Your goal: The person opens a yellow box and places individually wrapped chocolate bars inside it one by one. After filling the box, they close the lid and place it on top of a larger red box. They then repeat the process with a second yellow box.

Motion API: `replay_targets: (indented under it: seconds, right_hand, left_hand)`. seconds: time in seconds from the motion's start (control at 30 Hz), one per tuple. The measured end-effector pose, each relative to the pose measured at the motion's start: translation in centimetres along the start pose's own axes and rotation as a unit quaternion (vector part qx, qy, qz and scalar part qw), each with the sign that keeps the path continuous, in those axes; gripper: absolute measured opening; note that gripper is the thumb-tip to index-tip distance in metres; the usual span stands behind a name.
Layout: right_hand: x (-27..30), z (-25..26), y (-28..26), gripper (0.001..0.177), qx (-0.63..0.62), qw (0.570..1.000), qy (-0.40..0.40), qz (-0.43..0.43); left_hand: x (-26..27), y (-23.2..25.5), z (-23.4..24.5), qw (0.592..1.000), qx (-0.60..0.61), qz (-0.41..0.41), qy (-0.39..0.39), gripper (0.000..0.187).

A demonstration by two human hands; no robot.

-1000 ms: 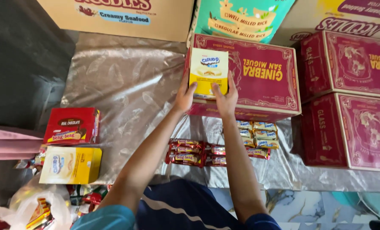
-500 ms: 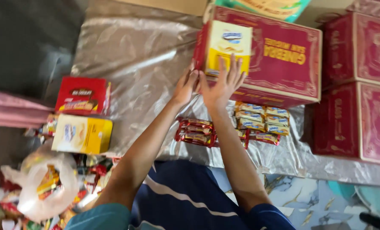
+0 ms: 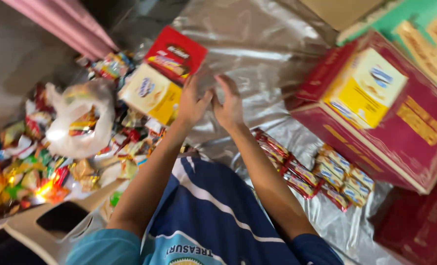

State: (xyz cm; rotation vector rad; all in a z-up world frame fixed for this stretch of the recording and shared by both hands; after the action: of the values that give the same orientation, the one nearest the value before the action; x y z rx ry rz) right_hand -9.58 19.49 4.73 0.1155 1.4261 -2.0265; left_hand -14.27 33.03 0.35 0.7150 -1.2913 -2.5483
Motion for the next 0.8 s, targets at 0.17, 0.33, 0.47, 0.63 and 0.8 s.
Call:
replay_targets:
  seconds: [0.17, 0.33, 0.47, 0.63, 0.8]
  right_hand:
    - [1.8, -8.1, -1.4, 0.057, -0.047, 0.993, -0.109, -0.008]
    - [4.4, -13.3, -0.6, 0.063, 0.023, 0.979, -0.201, -0.016]
    - [4.8, -14.2, 0.0, 0.063, 0.079, 0.973, -0.212, -0.037]
    - [5.7, -14.7, 2.5, 0.039, 0.148, 0.978, -0.149, 0.0]
    - [6.1, -14.3, 6.2, 0.074, -0.079, 0.98, -0.028, -0.182]
  left_hand:
    - [1.7, -3.8, 7.9, 0.992, -0.067, 0.092, 0.052, 0.068]
    - [4.4, -11.2, 11.3, 0.962, -0.17, 0.166, 0.136, 0.079]
    - [5.5, -14.3, 12.3, 0.939, -0.228, 0.215, 0.14, 0.088]
    - [6.7, -15.9, 11.7, 0.955, -0.178, 0.211, 0.106, 0.096]
    - [6.4, -15.1, 13.5, 0.959, -0.12, 0.233, 0.105, 0.088]
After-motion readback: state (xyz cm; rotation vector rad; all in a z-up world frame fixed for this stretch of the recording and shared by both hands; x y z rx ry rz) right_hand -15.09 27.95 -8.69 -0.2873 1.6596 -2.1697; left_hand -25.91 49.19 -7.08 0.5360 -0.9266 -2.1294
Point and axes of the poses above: each hand's wrist, its own x-axis away from the middle knuckle, its own z-axis out of the back of the hand, y = z × x, the point moved 7 cm from there along -x, towards the middle knuckle, and after that the axes turned 9 degrees about -x, right-handed, at the moved point
